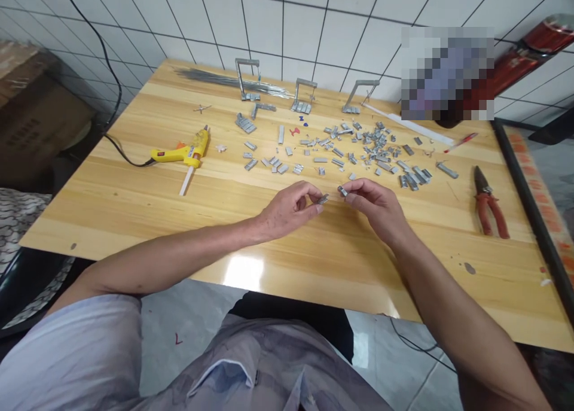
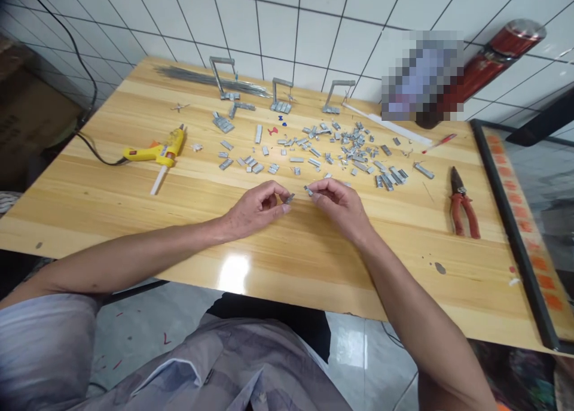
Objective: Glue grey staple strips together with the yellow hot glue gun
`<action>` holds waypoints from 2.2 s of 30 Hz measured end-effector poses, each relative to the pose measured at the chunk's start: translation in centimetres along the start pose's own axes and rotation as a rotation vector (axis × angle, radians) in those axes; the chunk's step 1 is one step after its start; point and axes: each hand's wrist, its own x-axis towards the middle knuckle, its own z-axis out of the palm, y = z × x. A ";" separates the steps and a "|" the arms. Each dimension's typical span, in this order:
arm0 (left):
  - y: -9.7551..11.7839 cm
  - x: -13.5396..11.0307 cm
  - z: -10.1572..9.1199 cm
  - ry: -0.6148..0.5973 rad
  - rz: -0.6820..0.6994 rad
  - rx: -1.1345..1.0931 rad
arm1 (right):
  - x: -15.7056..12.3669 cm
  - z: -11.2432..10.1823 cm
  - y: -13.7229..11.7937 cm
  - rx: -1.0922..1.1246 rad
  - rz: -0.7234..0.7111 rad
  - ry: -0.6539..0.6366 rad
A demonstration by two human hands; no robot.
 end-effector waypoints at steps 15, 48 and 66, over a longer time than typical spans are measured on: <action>-0.1 -0.2 0.5 -0.018 -0.158 -0.211 | -0.1 -0.2 3.5 -0.669 -0.504 0.092; 0.9 -0.4 0.7 -0.075 -0.176 -0.389 | -1.7 2.1 2.2 -0.387 -0.437 0.050; -4.3 -6.4 -27.2 0.039 -0.373 1.347 | -1.1 2.2 1.8 -0.168 -0.252 0.070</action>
